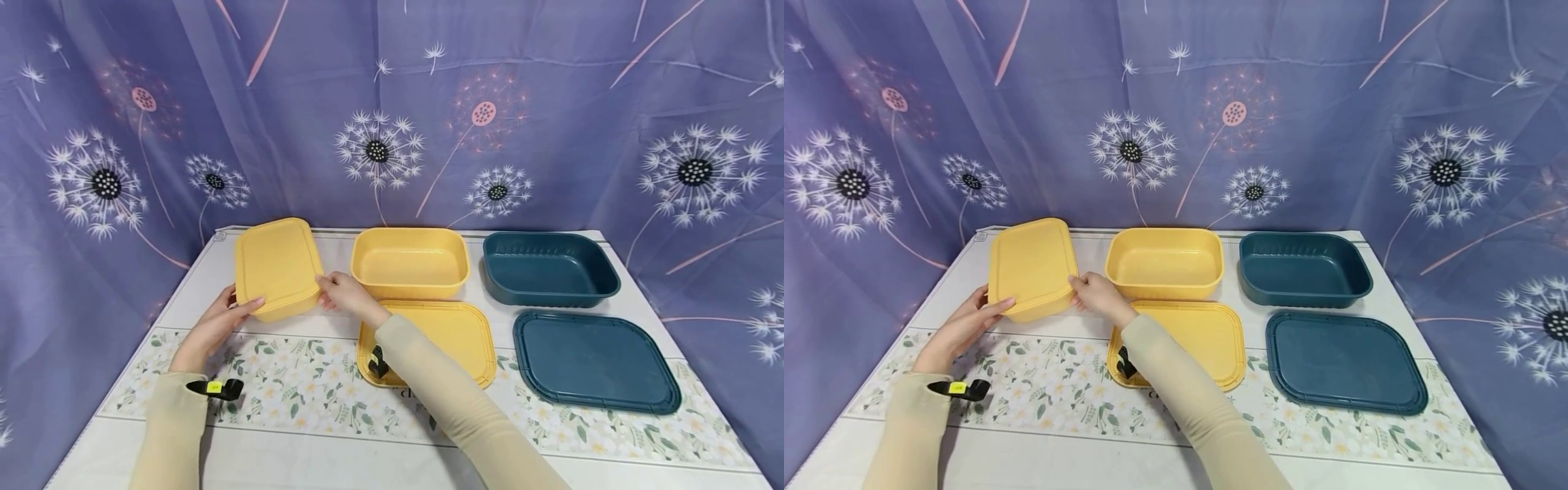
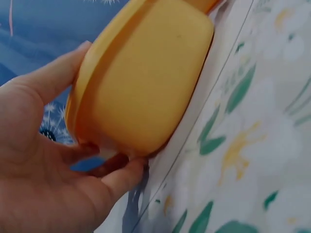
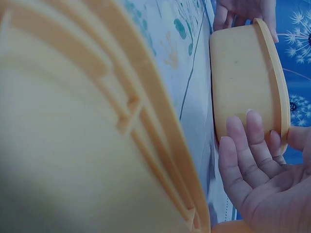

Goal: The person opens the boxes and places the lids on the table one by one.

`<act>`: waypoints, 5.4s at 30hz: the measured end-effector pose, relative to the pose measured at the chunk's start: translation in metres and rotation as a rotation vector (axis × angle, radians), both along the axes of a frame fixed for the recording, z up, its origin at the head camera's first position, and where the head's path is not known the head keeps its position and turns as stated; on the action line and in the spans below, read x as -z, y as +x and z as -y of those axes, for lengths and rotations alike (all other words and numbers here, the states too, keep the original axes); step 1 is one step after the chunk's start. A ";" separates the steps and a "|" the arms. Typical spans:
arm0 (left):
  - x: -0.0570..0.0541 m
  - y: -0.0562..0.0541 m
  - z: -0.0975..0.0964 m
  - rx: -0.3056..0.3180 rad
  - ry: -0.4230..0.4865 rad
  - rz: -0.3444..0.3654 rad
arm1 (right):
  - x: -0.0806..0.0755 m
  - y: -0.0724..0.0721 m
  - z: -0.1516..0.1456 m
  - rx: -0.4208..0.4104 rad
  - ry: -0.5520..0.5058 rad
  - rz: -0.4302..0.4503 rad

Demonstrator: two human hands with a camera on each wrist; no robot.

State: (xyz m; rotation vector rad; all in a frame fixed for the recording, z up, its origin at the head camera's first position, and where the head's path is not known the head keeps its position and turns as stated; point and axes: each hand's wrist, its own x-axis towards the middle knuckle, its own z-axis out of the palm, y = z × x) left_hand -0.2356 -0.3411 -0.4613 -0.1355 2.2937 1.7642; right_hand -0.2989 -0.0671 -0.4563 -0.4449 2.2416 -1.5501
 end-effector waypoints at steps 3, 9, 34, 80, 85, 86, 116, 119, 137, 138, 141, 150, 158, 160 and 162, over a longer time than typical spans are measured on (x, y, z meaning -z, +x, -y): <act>-0.002 0.002 -0.004 -0.014 -0.028 0.012 | 0.000 -0.001 -0.001 -0.001 -0.004 0.003; -0.002 0.003 -0.007 -0.055 -0.029 0.004 | 0.000 0.001 -0.001 -0.002 0.023 -0.007; -0.001 -0.008 0.001 -0.232 0.057 -0.114 | -0.004 0.000 -0.002 -0.048 0.045 -0.007; -0.007 -0.004 -0.004 -0.322 0.064 0.004 | -0.008 0.010 0.005 -0.039 0.133 -0.035; -0.008 -0.010 0.002 -0.323 0.022 -0.004 | -0.009 0.013 0.011 -0.064 0.154 -0.007; -0.008 -0.012 0.003 -0.337 0.018 -0.006 | -0.008 0.013 0.012 -0.070 0.153 -0.005; -0.002 -0.010 0.013 -0.379 0.172 -0.007 | -0.008 0.006 0.000 -0.001 0.063 0.008; -0.002 -0.014 0.017 -0.428 0.167 -0.021 | -0.008 0.009 0.003 -0.048 0.120 -0.009; -0.009 -0.013 0.018 -0.554 0.230 -0.014 | -0.014 0.009 0.000 -0.054 0.061 -0.001; -0.010 -0.012 0.016 -0.558 0.228 -0.009 | -0.014 0.008 0.000 -0.049 0.057 -0.001; -0.010 -0.009 0.013 -0.548 0.210 0.003 | -0.010 0.004 -0.001 -0.023 0.055 -0.009; -0.004 -0.009 0.014 -0.466 0.192 -0.018 | -0.005 0.005 -0.006 0.026 0.067 -0.052; 0.003 -0.010 0.024 -0.487 0.300 -0.066 | -0.009 0.005 -0.005 -0.031 0.132 -0.192; 0.004 -0.010 0.023 -0.494 0.306 -0.069 | -0.010 0.004 -0.005 -0.044 0.123 -0.212; 0.005 -0.011 0.022 -0.495 0.290 -0.069 | -0.010 0.002 -0.005 -0.043 0.117 -0.221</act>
